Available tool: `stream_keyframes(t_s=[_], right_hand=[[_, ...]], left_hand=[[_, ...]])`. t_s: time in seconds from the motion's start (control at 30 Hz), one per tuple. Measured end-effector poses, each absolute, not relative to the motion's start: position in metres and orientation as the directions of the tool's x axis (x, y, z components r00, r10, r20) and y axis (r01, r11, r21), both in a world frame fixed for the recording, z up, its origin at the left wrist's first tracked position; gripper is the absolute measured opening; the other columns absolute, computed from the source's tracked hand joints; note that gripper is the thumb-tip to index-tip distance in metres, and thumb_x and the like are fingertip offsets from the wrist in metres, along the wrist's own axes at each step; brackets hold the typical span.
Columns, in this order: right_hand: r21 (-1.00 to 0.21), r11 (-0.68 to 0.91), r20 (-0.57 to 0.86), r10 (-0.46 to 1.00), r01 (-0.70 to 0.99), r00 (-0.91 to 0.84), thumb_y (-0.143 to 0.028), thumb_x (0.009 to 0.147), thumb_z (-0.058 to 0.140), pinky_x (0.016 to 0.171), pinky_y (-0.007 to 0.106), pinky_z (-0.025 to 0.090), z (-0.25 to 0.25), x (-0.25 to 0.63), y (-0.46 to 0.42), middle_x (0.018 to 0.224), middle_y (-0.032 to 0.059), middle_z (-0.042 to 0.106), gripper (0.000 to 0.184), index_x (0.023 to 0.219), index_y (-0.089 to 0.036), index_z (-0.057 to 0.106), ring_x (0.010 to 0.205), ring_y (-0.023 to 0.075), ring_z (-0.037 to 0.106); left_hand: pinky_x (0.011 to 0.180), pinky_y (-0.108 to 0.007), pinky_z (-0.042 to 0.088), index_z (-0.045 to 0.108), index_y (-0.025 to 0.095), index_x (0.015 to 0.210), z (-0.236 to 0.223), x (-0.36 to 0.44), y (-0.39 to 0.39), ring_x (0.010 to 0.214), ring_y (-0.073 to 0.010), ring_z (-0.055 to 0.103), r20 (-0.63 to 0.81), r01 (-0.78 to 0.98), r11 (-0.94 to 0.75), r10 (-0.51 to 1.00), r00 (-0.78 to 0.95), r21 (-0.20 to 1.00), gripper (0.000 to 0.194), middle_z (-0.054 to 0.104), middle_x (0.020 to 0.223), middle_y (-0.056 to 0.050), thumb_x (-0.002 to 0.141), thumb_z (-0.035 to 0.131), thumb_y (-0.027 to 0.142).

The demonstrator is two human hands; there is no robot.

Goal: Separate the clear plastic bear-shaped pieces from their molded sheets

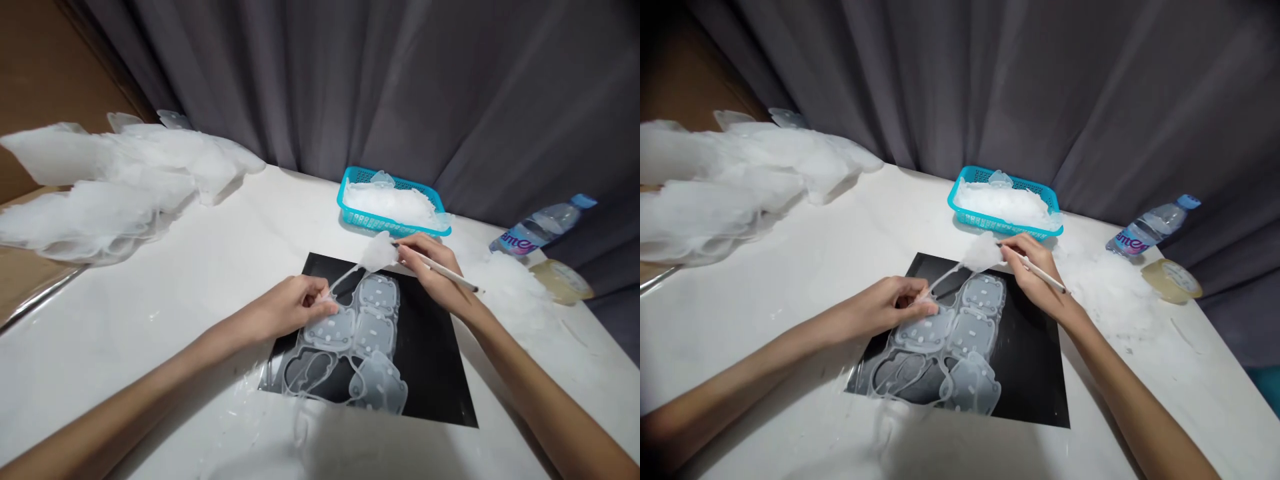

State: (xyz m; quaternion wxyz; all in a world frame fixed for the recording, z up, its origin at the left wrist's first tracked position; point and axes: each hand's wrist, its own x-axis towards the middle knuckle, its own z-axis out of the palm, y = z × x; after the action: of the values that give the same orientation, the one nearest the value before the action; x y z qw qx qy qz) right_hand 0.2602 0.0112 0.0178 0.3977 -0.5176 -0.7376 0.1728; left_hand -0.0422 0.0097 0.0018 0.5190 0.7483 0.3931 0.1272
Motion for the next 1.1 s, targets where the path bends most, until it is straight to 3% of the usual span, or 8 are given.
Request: stream_keyframes(t_s=[0.13, 0.23, 0.37, 0.47, 0.57, 0.73, 0.9, 1.1], right_hand=[[-0.675, 0.514, 0.319, 0.85, 0.529, -0.418, -0.03, 0.103, 0.059, 0.09, 0.034, 0.053, 0.039, 0.239, -0.009, 0.107, 0.0057, 0.072, 0.016, 0.107, -0.023, 0.073, 0.101, 0.0213, 0.068], [-0.656, 0.578, 0.246, 0.771, 0.485, -0.587, -0.029, 0.105, 0.056, 0.097, 0.036, 0.051, 0.048, 0.222, -0.024, 0.111, 0.0068, 0.072, 0.019, 0.113, -0.024, 0.073, 0.107, 0.0216, 0.065], [-0.682, 0.55, 0.165, 0.758, 0.482, -0.632, -0.031, 0.104, 0.059, 0.087, 0.032, 0.054, 0.059, 0.221, -0.033, 0.107, 0.0039, 0.072, 0.03, 0.133, -0.028, 0.067, 0.095, 0.0183, 0.067], [-0.658, 0.516, 0.206, 0.823, 0.548, -0.529, -0.033, 0.104, 0.058, 0.077, 0.03, 0.054, 0.059, 0.231, -0.028, 0.101, 0.0027, 0.074, 0.028, 0.13, -0.028, 0.069, 0.086, 0.0181, 0.068], [-0.515, 0.575, 0.406, 0.817, 0.636, -0.41, -0.028, 0.107, 0.05, 0.082, 0.035, 0.053, 0.045, 0.236, -0.017, 0.103, 0.0057, 0.073, 0.024, 0.118, -0.025, 0.071, 0.092, 0.0211, 0.068], [-0.303, 0.677, 0.422, 0.726, 0.671, -0.543, -0.023, 0.108, 0.047, 0.087, 0.042, 0.051, 0.015, 0.226, -0.01, 0.103, 0.0104, 0.07, 0.023, 0.118, -0.021, 0.067, 0.098, 0.0264, 0.063], [-0.354, 0.713, 0.442, 0.698, 0.606, -0.563, -0.015, 0.104, 0.048, 0.089, 0.042, 0.049, 0.011, 0.223, -0.011, 0.105, 0.0093, 0.068, 0.026, 0.122, -0.022, 0.066, 0.099, 0.0257, 0.06], [-0.387, 0.707, 0.504, 0.7, 0.591, -0.507, -0.016, 0.099, 0.059, 0.088, 0.042, 0.047, 0.005, 0.226, -0.006, 0.1, 0.0079, 0.067, 0.02, 0.117, -0.022, 0.066, 0.096, 0.025, 0.059]], left_hand=[[0.07, -0.031, 0.048, 0.058, 0.021, 0.104, 0.006, -0.042, 0.009, 0.08, -0.0205, 0.062, 0.045, 0.552, -0.344, 0.875, 0.483, 0.76, 0.048, 0.066, 0.094, -0.003, 0.085, 0.075, 0.061], [0.098, -0.041, 0.048, 0.048, 0.025, 0.139, 0.01, -0.039, 0.006, 0.118, -0.028, 0.061, 0.268, 0.512, -0.533, 0.822, 0.503, 0.673, 0.069, 0.061, 0.135, -0.01, 0.086, 0.078, 0.058], [0.101, -0.039, 0.04, 0.067, 0.025, 0.116, 0.016, -0.039, 0.006, 0.111, -0.023, 0.063, 0.301, 0.423, -0.694, 0.668, 0.681, 0.582, 0.019, 0.073, 0.115, -0.004, 0.106, 0.057, 0.039], [0.098, -0.039, 0.038, 0.07, 0.024, 0.108, 0.02, -0.041, 0.008, 0.105, -0.0221, 0.064, 0.315, 0.415, -0.723, 0.642, 0.698, 0.552, 0.016, 0.075, 0.107, -0.003, 0.107, 0.057, 0.034], [0.098, -0.04, 0.037, 0.07, 0.024, 0.109, 0.022, -0.042, 0.008, 0.105, -0.0219, 0.065, 0.33, 0.408, -0.731, 0.636, 0.698, 0.547, 0.016, 0.075, 0.109, -0.003, 0.107, 0.057, 0.032], [0.101, -0.04, 0.04, 0.069, 0.023, 0.108, 0.021, -0.04, 0.005, 0.107, -0.0212, 0.066, 0.357, 0.357, -0.714, 0.641, 0.679, 0.603, 0.012, 0.075, 0.11, -0.003, 0.105, 0.06, 0.031], [0.096, -0.036, 0.05, 0.07, 0.022, 0.11, 0.024, -0.035, 0.001, 0.106, -0.0211, 0.068, 0.262, 0.289, -0.522, 0.744, 0.615, 0.802, 0.018, 0.074, 0.114, -0.005, 0.104, 0.059, 0.035], [0.078, -0.033, 0.05, 0.064, 0.019, 0.096, 0.025, -0.03, -0.002, 0.083, -0.0172, 0.062, 0.16, 0.279, -0.346, 0.837, 0.524, 0.896, 0.023, 0.067, 0.091, -0.003, 0.1, 0.063, 0.041]])
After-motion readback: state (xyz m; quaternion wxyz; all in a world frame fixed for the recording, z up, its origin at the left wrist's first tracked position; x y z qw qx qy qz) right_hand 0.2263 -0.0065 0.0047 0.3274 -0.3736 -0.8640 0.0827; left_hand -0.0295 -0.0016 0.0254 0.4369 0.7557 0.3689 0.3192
